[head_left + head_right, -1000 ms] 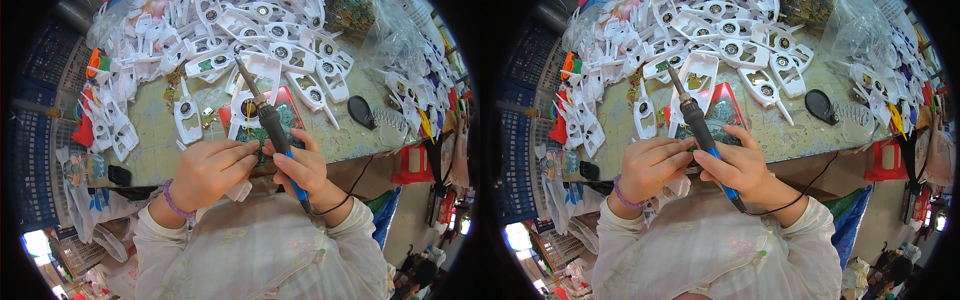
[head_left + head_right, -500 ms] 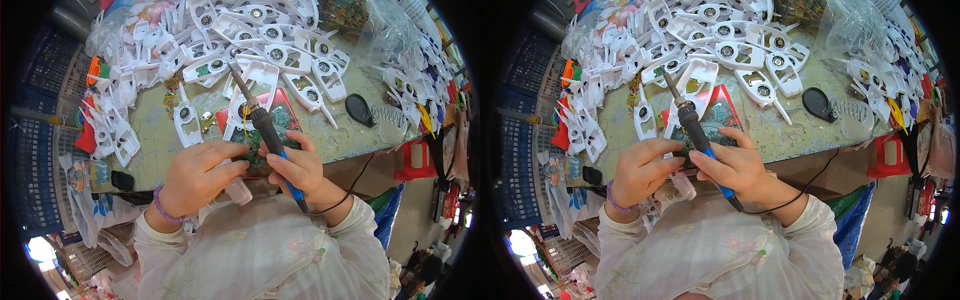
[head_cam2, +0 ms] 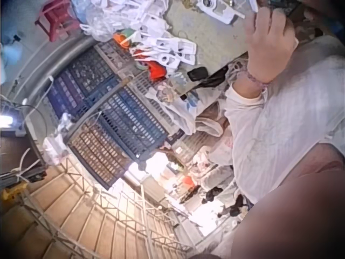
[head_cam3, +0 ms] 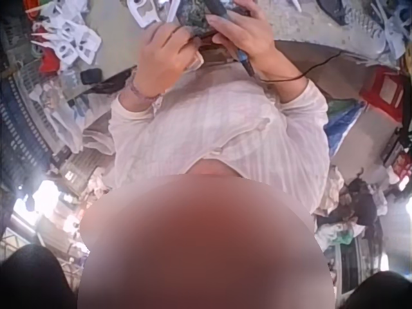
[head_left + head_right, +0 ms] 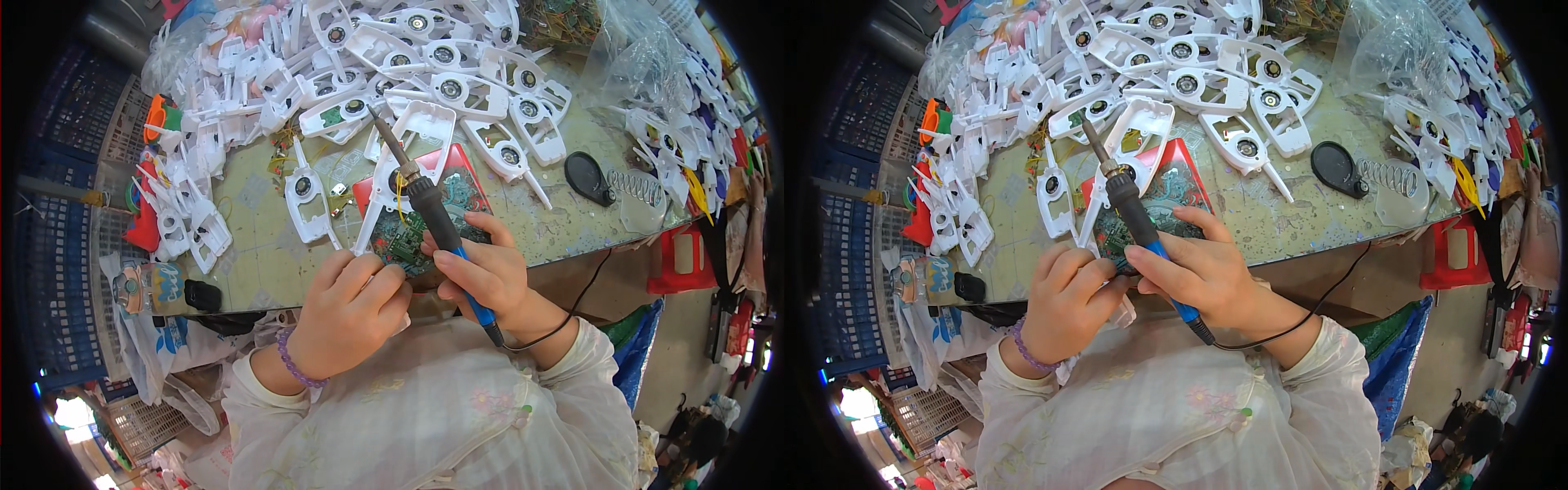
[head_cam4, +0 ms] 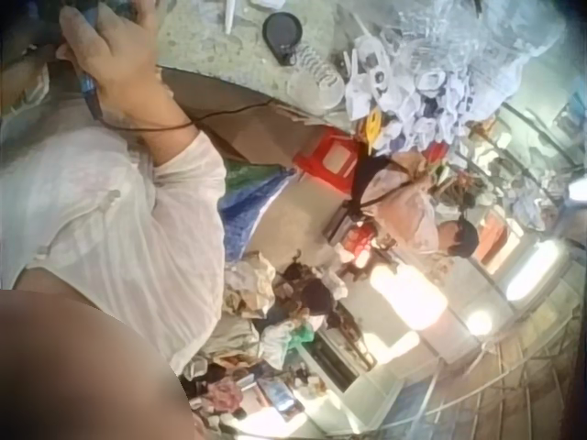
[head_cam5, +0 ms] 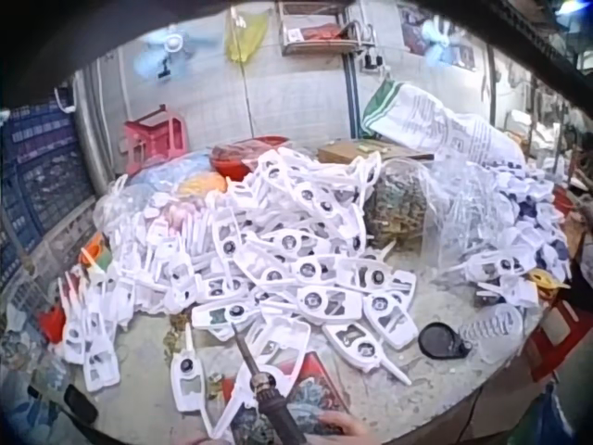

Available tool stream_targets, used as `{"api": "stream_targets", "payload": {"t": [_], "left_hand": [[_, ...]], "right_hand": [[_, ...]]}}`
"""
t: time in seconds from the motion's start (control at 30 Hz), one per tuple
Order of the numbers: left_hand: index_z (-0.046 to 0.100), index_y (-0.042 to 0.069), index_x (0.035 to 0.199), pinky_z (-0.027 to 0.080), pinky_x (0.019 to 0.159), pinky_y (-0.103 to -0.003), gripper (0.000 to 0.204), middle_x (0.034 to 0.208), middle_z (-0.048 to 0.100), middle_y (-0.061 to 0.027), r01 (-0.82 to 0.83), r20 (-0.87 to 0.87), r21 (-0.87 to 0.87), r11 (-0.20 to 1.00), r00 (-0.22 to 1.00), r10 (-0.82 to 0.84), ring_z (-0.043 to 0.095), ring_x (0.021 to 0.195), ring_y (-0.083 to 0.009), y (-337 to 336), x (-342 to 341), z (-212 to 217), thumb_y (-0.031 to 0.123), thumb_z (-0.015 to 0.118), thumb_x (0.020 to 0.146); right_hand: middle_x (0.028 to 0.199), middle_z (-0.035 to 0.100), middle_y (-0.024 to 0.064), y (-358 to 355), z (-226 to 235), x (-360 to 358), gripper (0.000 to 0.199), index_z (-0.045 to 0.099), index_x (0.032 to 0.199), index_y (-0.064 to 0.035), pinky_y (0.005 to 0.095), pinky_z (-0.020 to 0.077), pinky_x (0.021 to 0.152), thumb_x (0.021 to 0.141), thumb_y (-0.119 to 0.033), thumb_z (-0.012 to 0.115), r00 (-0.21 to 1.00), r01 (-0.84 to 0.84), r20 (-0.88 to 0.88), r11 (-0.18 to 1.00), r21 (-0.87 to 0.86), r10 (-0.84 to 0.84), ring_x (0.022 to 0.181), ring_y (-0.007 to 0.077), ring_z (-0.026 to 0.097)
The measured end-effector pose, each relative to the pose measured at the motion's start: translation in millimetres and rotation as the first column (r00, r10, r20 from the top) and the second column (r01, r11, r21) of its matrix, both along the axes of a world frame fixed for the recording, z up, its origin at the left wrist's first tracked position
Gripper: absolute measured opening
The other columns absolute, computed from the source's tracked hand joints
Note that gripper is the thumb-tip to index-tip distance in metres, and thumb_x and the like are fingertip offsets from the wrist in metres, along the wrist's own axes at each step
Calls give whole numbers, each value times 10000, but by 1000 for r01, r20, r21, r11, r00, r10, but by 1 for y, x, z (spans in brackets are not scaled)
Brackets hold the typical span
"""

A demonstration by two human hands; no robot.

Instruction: Soldering wires to a small green circuit board for a white plastic toy component.

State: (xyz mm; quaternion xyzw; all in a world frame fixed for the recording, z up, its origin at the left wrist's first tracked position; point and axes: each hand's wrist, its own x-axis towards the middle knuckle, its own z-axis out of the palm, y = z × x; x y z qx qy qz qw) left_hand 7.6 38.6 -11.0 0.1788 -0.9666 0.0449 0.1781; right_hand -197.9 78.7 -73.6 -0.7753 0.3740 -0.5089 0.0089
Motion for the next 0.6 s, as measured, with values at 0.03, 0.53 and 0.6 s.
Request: {"api": "stream_targets", "payload": {"t": [0.03,0.53,0.6], "left_hand": [[651,99,829,451,764,-359,231,939,545,-18,3,0,0,1000,1000,-3,530,921,-204,0,0,1,154,674,606],[666,5,937,482,687,-260,131,869,676,-83,114,-542,790,603,589,600,634,777,-144,2,23,-30,-49,663,818],[661,-8,967,486,699,-258,134,871,676,-81,200,-531,827,525,583,615,626,772,-139,-1,20,-27,-32,662,835]], "right_hand": [[992,691,156,0,0,-1,338,484,1192,-81,466,402,961,916,-236,602,1000,0,-1,1000,3,0,896,268,692],[951,676,66,-4,-5,2,430,601,1161,-74,447,457,911,782,-218,747,998,37,47,997,-62,-34,813,189,653],[955,677,66,-5,-4,3,430,601,1161,-73,448,457,911,783,-217,746,998,36,51,997,-62,-33,818,189,654]]}}
